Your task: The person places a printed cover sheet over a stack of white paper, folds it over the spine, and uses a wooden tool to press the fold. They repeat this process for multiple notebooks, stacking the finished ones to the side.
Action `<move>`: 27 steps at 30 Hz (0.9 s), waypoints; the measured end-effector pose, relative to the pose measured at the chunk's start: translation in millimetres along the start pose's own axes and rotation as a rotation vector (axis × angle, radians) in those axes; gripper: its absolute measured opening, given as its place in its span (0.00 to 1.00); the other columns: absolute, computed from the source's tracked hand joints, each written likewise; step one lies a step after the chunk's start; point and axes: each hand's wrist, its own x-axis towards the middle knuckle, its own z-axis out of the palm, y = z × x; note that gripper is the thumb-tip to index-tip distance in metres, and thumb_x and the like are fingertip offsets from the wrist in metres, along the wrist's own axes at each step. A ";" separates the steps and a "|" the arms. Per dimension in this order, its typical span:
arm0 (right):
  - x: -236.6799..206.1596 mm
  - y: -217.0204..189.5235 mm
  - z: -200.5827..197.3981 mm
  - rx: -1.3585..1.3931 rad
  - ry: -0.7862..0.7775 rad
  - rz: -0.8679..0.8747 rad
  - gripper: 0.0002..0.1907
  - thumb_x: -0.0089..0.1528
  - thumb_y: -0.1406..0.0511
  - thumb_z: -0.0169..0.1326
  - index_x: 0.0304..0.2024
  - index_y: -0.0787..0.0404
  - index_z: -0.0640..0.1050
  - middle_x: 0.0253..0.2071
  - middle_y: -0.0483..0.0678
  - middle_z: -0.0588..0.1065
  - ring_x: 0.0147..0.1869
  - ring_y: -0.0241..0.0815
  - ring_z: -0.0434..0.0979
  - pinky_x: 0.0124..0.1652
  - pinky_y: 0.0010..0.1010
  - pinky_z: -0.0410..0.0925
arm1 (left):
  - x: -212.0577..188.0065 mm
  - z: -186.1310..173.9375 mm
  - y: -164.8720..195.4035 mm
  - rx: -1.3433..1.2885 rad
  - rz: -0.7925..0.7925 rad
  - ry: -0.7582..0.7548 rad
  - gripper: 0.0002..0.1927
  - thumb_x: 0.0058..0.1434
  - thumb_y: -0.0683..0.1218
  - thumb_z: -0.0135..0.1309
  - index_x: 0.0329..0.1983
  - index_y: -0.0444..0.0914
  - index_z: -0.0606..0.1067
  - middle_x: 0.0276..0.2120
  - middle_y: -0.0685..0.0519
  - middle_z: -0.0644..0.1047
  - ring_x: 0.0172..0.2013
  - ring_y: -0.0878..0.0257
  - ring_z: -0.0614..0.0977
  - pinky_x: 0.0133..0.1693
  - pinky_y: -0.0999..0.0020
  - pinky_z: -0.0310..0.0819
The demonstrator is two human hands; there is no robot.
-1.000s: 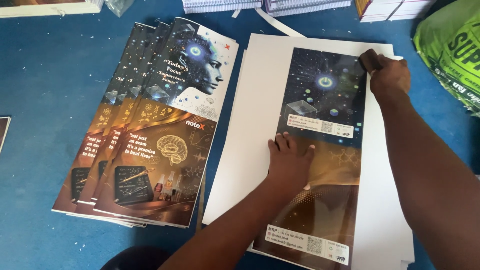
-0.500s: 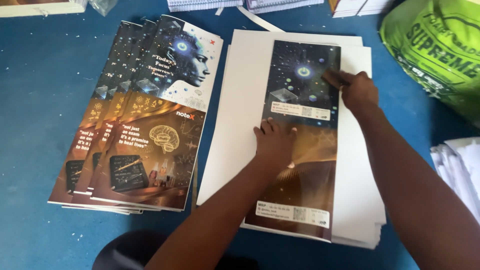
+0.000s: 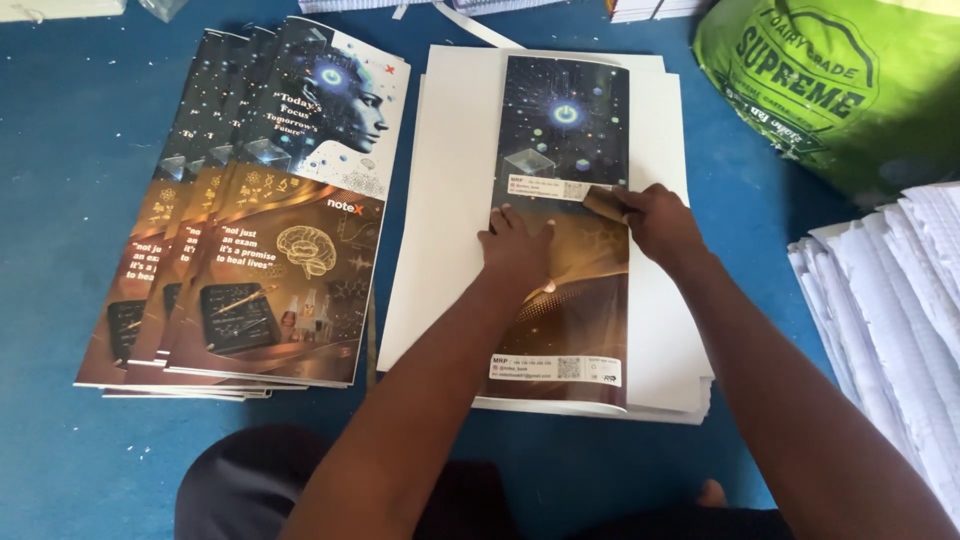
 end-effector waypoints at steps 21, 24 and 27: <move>-82.2 -5.4 -2.8 0.117 -0.114 -0.070 0.21 0.60 0.72 0.57 0.56 0.54 0.81 0.42 0.57 0.76 0.43 0.56 0.79 0.45 0.44 0.72 | 10.6 -0.1 4.8 0.014 -0.066 -0.033 0.57 0.48 0.66 0.70 0.77 0.62 0.52 0.76 0.31 0.45 0.75 0.34 0.45 0.63 0.19 0.37; -89.5 -8.2 -3.8 0.127 -0.140 -0.056 0.22 0.60 0.72 0.57 0.58 0.53 0.80 0.42 0.56 0.75 0.43 0.55 0.78 0.45 0.43 0.72 | 13.3 2.3 3.8 0.014 -0.064 -0.011 0.57 0.47 0.65 0.70 0.77 0.61 0.52 0.75 0.31 0.45 0.74 0.34 0.46 0.62 0.17 0.38; -98.0 -13.1 -4.0 0.109 -0.147 -0.058 0.23 0.60 0.73 0.57 0.58 0.53 0.80 0.42 0.56 0.75 0.44 0.55 0.78 0.46 0.43 0.72 | 17.1 1.8 3.0 0.020 -0.075 -0.016 0.57 0.47 0.65 0.70 0.77 0.61 0.52 0.76 0.32 0.45 0.74 0.34 0.46 0.62 0.17 0.38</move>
